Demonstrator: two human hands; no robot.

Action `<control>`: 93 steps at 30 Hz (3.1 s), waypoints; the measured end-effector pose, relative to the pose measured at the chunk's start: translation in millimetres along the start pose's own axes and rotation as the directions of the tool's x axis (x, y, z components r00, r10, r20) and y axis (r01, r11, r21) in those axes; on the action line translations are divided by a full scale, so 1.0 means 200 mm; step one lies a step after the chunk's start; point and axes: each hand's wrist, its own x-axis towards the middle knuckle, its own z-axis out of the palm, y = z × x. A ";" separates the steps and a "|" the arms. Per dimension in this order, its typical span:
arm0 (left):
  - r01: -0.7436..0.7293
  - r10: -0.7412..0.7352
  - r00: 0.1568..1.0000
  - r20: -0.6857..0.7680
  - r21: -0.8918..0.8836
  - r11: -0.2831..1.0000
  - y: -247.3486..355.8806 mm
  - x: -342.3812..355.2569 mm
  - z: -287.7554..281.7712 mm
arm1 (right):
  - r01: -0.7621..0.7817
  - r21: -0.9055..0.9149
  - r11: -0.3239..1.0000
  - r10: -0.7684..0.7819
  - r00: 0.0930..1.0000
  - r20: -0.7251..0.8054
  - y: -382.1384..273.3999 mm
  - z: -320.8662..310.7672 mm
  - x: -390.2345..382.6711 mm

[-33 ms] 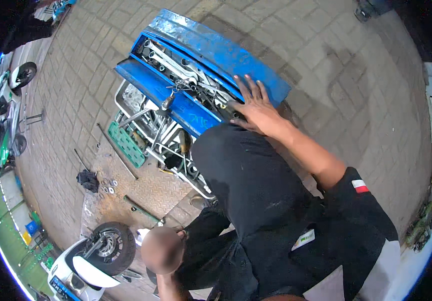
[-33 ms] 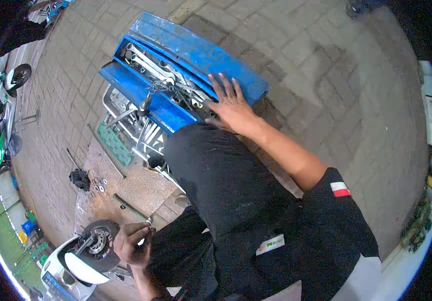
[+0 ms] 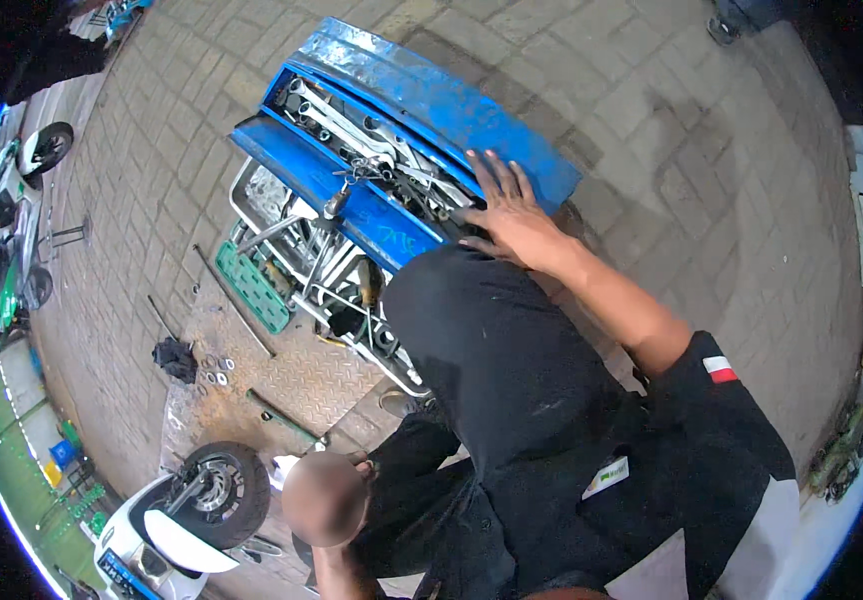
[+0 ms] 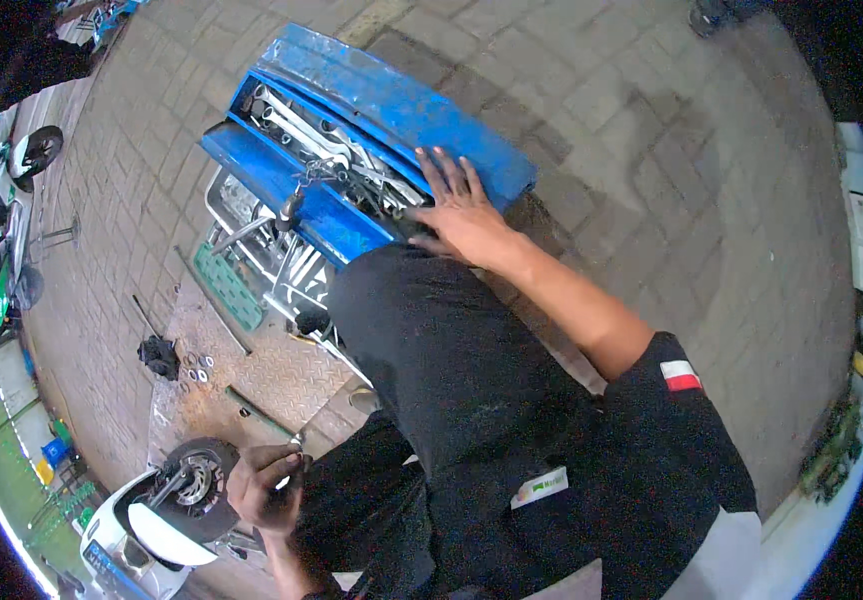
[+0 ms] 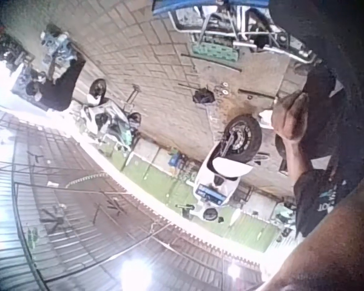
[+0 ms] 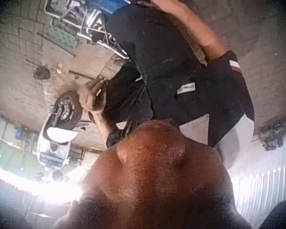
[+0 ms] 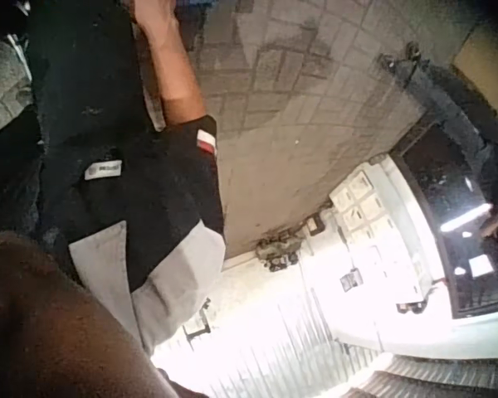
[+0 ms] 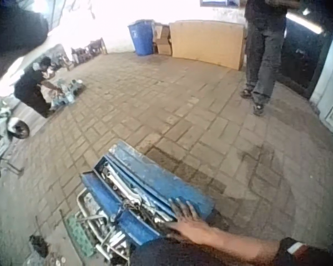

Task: The person repairs a scooter by removing a metal cover using a pneumatic impact wrench, then handles brake components and organizes tools in a blue toolbox.

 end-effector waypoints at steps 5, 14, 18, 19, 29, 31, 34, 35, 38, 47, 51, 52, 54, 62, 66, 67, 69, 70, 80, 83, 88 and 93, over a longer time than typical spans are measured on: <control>0.037 -0.037 0.999 -0.028 -0.015 0.999 0.04 -0.03 -0.02 | -0.006 0.013 1.000 0.005 0.994 0.109 -0.07 -0.09 -0.03; 0.006 0.003 0.991 0.132 -0.063 0.998 0.12 0.00 -0.05 | 0.101 -0.096 0.990 -0.085 0.984 0.158 0.00 -0.06 0.03; 0.048 -0.036 0.984 0.177 -0.061 0.997 0.16 0.00 -0.10 | 0.140 -0.073 0.987 -0.131 0.984 0.118 -0.05 -0.12 0.12; 0.072 -0.053 0.969 0.240 -0.071 0.995 0.18 0.04 -0.13 | 0.159 -0.169 0.973 -0.136 0.981 0.138 -0.06 -0.16 0.14; 0.074 -0.043 0.925 0.377 -0.066 0.995 0.16 -0.05 -0.21 | 0.077 -0.173 0.982 -0.068 0.996 0.057 0.10 -0.22 0.28; 0.086 -0.051 0.928 0.369 -0.077 0.993 0.16 -0.03 -0.23 | 0.019 -0.099 0.995 -0.014 0.999 0.043 0.18 -0.21 0.21; 0.112 -0.076 0.912 0.404 -0.067 0.991 0.15 -0.01 -0.26 | -0.095 0.082 0.992 0.088 0.992 0.092 0.29 -0.27 0.19; 0.145 -0.114 0.905 0.410 -0.047 0.988 0.15 -0.01 -0.25 | -0.155 0.176 0.972 0.127 0.979 0.159 0.32 -0.28 0.19; 0.111 -0.126 0.909 0.397 0.060 0.992 0.12 -0.01 -0.16 | -0.072 -0.109 0.991 0.101 0.952 0.288 0.35 -0.34 0.11; 0.182 -0.214 0.850 0.481 0.112 0.977 0.04 -0.02 -0.12 | 0.001 -0.128 0.992 0.037 0.955 0.296 0.26 -0.36 0.07; 0.200 -0.232 0.857 0.461 0.118 0.973 0.03 0.01 -0.10 | -0.007 -0.189 0.982 0.045 0.979 0.200 0.15 -0.37 0.06; 0.211 -0.247 0.865 0.436 0.130 0.969 0.02 0.01 -0.08 | -0.010 -0.188 0.982 0.047 0.980 0.194 0.16 -0.41 0.06; 0.244 -0.281 0.860 0.426 0.141 0.959 0.01 0.01 -0.07 | -0.213 0.067 0.975 0.184 0.937 0.298 0.15 -0.49 0.08; 0.297 -0.320 0.843 0.433 0.120 0.947 0.01 0.06 -0.03 | -0.065 0.298 0.952 0.080 0.996 -0.040 0.28 -0.47 -0.05; 0.345 -0.366 0.833 0.414 0.128 0.930 0.01 0.09 -0.01 | -0.123 0.403 0.907 0.157 0.986 -0.052 0.35 -0.42 -0.08; 0.371 -0.390 0.823 0.412 0.128 0.920 0.01 0.09 -0.01 | -0.082 0.385 0.919 0.158 0.973 -0.170 0.41 -0.39 -0.07; 0.380 -0.406 0.816 0.411 0.146 0.913 -0.01 0.06 -0.01 | -0.218 0.455 0.864 0.314 0.938 -0.147 0.47 -0.39 -0.04; 0.376 -0.398 0.821 0.409 0.136 0.916 -0.02 0.06 -0.01 | -0.226 0.452 0.863 0.324 0.934 -0.151 0.52 -0.41 -0.05; 0.319 -0.344 0.837 0.427 0.132 0.939 -0.02 0.09 0.01 | -0.284 0.847 0.449 0.522 0.853 0.009 0.77 -0.33 -0.06; 0.292 -0.321 0.840 0.437 0.134 0.947 -0.04 0.07 0.00 | -0.319 0.781 0.537 0.577 0.815 -0.063 0.78 -0.27 -0.06; 0.304 -0.341 0.844 0.413 0.155 0.940 -0.05 0.05 0.00 | -0.163 0.153 0.975 0.223 0.773 -0.595 0.55 -0.36 -0.02; 0.332 -0.357 0.890 0.283 0.133 0.934 -0.02 0.07 -0.03 | -0.017 0.150 0.989 0.083 0.892 -0.445 0.42 -0.35 0.10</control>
